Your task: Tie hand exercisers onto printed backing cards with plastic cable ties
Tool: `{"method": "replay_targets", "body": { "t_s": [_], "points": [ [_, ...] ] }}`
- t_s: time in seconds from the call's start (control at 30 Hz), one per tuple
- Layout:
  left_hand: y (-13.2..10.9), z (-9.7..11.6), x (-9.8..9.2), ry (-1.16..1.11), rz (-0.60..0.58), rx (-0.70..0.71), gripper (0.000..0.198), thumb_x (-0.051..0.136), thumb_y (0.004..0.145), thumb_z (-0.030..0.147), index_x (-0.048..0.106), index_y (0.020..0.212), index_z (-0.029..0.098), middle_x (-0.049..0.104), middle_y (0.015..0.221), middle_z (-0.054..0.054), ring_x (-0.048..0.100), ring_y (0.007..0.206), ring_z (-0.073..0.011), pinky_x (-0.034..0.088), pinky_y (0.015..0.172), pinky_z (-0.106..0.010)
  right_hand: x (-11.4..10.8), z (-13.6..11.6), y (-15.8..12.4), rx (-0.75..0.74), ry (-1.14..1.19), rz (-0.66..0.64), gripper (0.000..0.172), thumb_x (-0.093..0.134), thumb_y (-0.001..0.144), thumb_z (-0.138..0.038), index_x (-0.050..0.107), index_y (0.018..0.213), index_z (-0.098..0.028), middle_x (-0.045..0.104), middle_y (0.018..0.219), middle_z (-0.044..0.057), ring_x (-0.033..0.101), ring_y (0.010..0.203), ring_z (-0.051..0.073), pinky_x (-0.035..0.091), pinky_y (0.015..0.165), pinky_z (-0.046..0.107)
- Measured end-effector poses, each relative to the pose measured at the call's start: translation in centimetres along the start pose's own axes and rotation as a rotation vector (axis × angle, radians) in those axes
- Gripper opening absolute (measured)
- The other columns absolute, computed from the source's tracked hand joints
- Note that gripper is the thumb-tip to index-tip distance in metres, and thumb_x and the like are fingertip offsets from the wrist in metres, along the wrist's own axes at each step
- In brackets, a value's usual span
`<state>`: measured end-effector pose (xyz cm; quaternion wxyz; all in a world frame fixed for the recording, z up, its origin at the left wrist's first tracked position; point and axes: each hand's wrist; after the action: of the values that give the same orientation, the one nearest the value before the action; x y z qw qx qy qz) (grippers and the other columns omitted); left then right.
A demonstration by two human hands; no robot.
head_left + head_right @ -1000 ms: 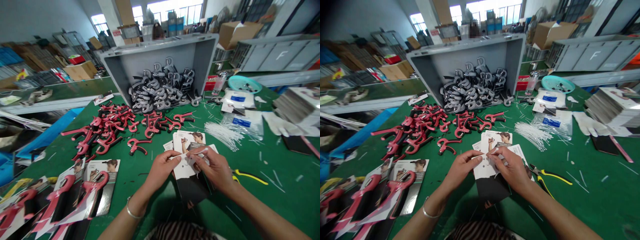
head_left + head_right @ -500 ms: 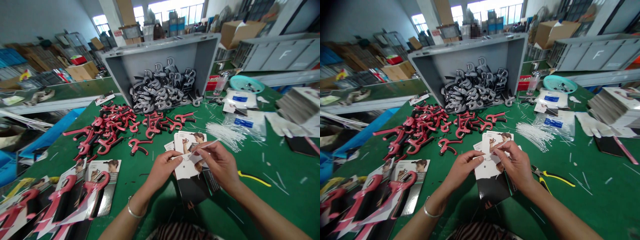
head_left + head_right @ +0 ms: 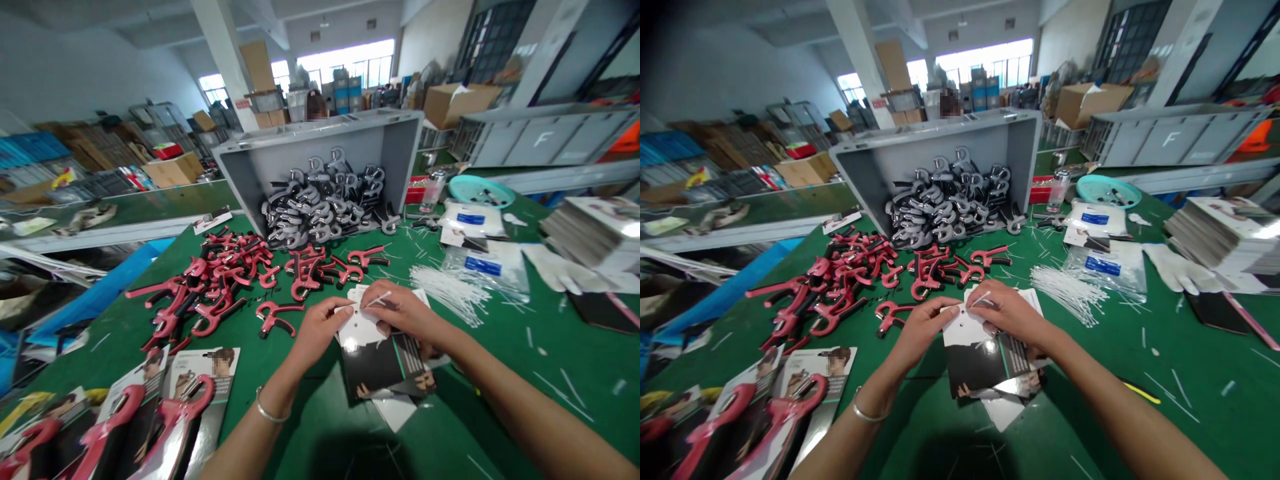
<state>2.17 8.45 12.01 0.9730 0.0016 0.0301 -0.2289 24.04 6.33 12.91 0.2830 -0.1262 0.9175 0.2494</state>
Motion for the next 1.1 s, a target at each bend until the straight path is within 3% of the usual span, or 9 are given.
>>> {"method": "replay_targets", "body": {
  "t_s": [0.17,0.27,0.4,0.53,0.67,0.77,0.83,0.97,1.1],
  "points": [
    [0.4,-3.2,-0.8,-0.310,-0.139,-0.211,0.058,0.049,0.091,0.062,0.068,0.101,0.009,0.068,0.066,-0.007,0.060,0.052,-0.0137,0.044,0.049,-0.022,1.5,2.2,-0.3,0.124,0.195,0.017,0.014,0.063,0.093,-0.032,0.070,0.091,-0.020,0.069,0.092,0.003,0.064,0.086,0.016,0.048,0.079,0.028],
    [0.6,-4.1,-1.7,-0.272,-0.264,-0.306,0.052,0.059,0.086,0.059,0.066,0.097,0.009,0.061,0.051,-0.003,0.051,0.037,-0.0107,0.028,0.034,-0.017,1.8,2.9,-0.4,0.149,0.260,0.017,0.016,0.064,0.092,-0.033,0.071,0.091,-0.019,0.068,0.093,0.004,0.063,0.088,0.017,0.048,0.081,0.029],
    [1.0,-4.4,-1.9,-0.201,-0.345,-0.306,0.036,0.069,0.082,0.045,0.070,0.090,0.010,0.054,0.049,0.002,0.035,0.033,-0.0031,0.015,0.035,-0.017,1.5,2.8,-0.1,0.167,0.301,-0.022,0.019,0.065,0.090,-0.037,0.071,0.089,-0.018,0.067,0.092,0.005,0.063,0.088,0.018,0.049,0.083,0.032],
    [1.2,-4.7,-0.9,-0.121,-0.221,-0.257,0.023,0.072,0.076,0.034,0.071,0.084,0.012,0.051,0.053,0.005,0.030,0.038,-0.0028,0.019,0.040,-0.018,1.1,2.2,0.0,0.234,0.346,-0.072,0.023,0.062,0.092,-0.040,0.070,0.092,-0.018,0.067,0.093,0.005,0.063,0.088,0.018,0.049,0.081,0.031],
    [-0.3,-5.1,-0.4,0.185,-0.022,-0.018,0.009,0.063,0.078,0.021,0.069,0.083,0.016,0.060,0.066,0.001,0.050,0.058,-0.0112,0.037,0.056,-0.021,0.9,2.2,0.0,0.240,0.361,-0.110,0.023,0.062,0.092,-0.039,0.071,0.093,-0.018,0.068,0.093,0.004,0.063,0.089,0.018,0.049,0.082,0.031],
    [-2.6,-6.1,-0.6,0.390,0.099,0.106,0.010,0.060,0.082,0.019,0.069,0.087,0.018,0.061,0.073,0.000,0.052,0.068,-0.0137,0.038,0.065,-0.024,1.1,2.5,-0.2,0.184,0.330,-0.177,0.022,0.062,0.092,-0.039,0.072,0.092,-0.019,0.070,0.095,0.005,0.063,0.093,0.018,0.047,0.088,0.033],
    [-4.3,-6.9,-1.0,0.358,0.104,0.024,0.010,0.062,0.084,0.026,0.067,0.085,0.017,0.058,0.068,0.001,0.048,0.061,-0.0123,0.036,0.061,-0.023,1.5,2.6,-0.5,0.197,0.285,-0.230,0.022,0.061,0.092,-0.038,0.073,0.093,-0.020,0.071,0.096,0.004,0.064,0.092,0.018,0.047,0.088,0.032],
    [-6.5,-7.5,-1.8,-0.013,-0.007,-0.261,0.027,0.068,0.083,0.042,0.063,0.088,0.015,0.065,0.072,-0.002,0.043,0.051,-0.0086,0.032,0.050,-0.021,2.1,2.4,-0.4,0.296,0.218,-0.251,0.021,0.062,0.091,-0.037,0.074,0.094,-0.020,0.072,0.089,0.003,0.064,0.084,0.017,0.046,0.078,0.029],
    [-5.7,-6.2,-1.9,-0.123,-0.003,-0.226,0.029,0.071,0.082,0.041,0.062,0.092,0.015,0.063,0.073,-0.001,0.046,0.056,-0.0085,0.036,0.053,-0.021,2.1,1.6,0.7,0.338,0.250,-0.133,0.021,0.062,0.089,-0.037,0.073,0.089,-0.018,0.071,0.084,0.002,0.063,0.077,0.017,0.046,0.071,0.027]
  ]
}}
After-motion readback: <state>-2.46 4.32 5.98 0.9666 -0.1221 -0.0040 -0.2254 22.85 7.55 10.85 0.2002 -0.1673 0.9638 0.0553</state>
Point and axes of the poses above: each hand's wrist, its own y-axis towards the middle knuckle, its own x-axis out of the palm, z = x × y
